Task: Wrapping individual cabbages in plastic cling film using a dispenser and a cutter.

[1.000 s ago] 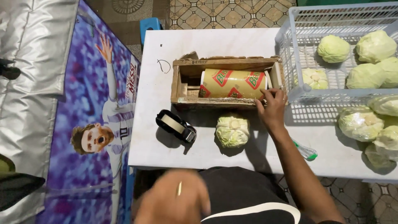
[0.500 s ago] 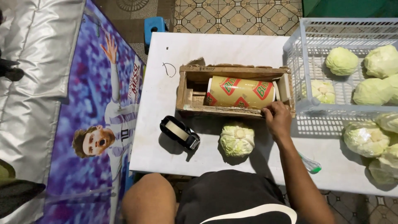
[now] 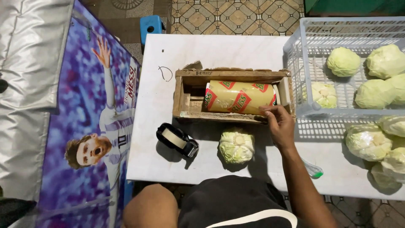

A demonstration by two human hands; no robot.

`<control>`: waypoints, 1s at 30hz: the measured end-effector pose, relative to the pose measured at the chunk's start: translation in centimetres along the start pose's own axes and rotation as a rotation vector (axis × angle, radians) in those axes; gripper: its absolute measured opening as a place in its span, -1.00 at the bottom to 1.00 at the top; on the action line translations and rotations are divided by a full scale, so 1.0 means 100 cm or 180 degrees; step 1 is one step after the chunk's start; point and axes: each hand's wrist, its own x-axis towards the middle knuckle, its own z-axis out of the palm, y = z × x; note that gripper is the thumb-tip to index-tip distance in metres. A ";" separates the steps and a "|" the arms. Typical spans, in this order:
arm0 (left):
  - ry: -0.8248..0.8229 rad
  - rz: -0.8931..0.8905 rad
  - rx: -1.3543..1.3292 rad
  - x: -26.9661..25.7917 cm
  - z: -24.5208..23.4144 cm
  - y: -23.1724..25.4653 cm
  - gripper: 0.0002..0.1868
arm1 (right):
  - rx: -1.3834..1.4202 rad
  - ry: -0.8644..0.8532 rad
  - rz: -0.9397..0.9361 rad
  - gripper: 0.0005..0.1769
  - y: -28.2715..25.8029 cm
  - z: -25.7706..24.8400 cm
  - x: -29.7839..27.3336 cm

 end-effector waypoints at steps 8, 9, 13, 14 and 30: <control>0.1167 0.0191 0.1318 0.028 -0.119 -0.102 -0.62 | 0.0273 0.0048 -0.0176 -0.92 -0.001 -0.001 0.003; 0.1186 0.0200 0.1317 0.038 -0.149 -0.117 -0.62 | 0.0271 0.0029 -0.0184 -0.92 -0.001 -0.002 0.004; 0.3655 0.0456 0.4201 0.051 -0.239 -0.181 -0.40 | 0.0189 -0.0067 -0.0261 -0.92 -0.010 -0.004 0.011; 0.3734 -0.0142 0.4426 0.047 -0.253 -0.199 -0.29 | 0.0175 -0.0091 -0.0263 -0.92 -0.015 -0.005 0.013; 0.3923 0.2275 0.2388 0.052 -0.200 -0.119 -0.88 | 0.0376 0.0008 -0.0578 -0.91 -0.035 -0.028 0.010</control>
